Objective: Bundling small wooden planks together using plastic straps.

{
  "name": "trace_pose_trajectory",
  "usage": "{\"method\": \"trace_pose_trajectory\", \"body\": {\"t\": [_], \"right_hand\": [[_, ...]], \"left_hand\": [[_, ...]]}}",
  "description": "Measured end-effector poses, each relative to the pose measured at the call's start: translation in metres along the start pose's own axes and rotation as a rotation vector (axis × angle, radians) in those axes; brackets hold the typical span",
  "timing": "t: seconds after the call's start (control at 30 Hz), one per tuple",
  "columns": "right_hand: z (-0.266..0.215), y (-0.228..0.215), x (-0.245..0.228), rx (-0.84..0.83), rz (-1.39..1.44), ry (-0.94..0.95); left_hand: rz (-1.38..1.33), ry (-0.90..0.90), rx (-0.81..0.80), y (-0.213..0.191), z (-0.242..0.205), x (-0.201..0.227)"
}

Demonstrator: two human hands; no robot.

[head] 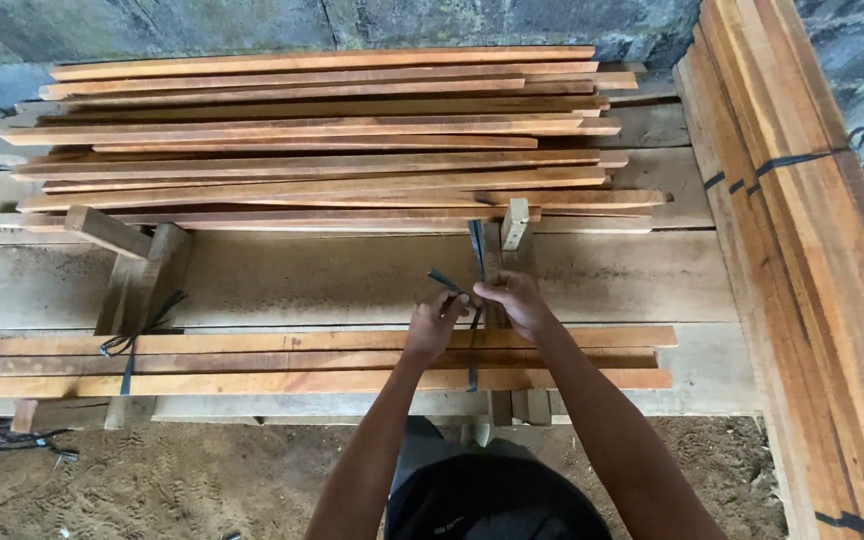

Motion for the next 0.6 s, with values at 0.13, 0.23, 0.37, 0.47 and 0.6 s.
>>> {"method": "trace_pose_trajectory", "body": {"t": [0.13,0.23,0.37,0.47,0.6], "right_hand": [[0.005,-0.007,0.008,-0.036,-0.053,-0.027],[0.017,-0.025,0.024,0.001,-0.042,-0.074],[0.016,-0.015,0.018,-0.064,-0.014,-0.045],[0.022,-0.018,0.031,0.023,-0.088,0.076],[0.034,-0.03,0.043,0.19,-0.208,0.132]], "left_hand": [[-0.218,-0.026,0.007,0.005,-0.001,-0.013],[-0.224,-0.059,0.059,-0.001,-0.001,-0.017],[-0.318,-0.131,-0.004,0.007,-0.001,-0.024],[-0.344,-0.131,-0.019,0.01,-0.004,-0.028],[-0.482,-0.081,-0.071,0.018,-0.003,-0.029]]}}
Point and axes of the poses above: each hand's wrist, its own z-axis towards the middle knuckle, its own y-axis out of the palm, x = y × z, the point moved 9 cm from there along z, towards the middle knuckle, and after that the axes turned 9 degrees about y, right-handed, at the moved point
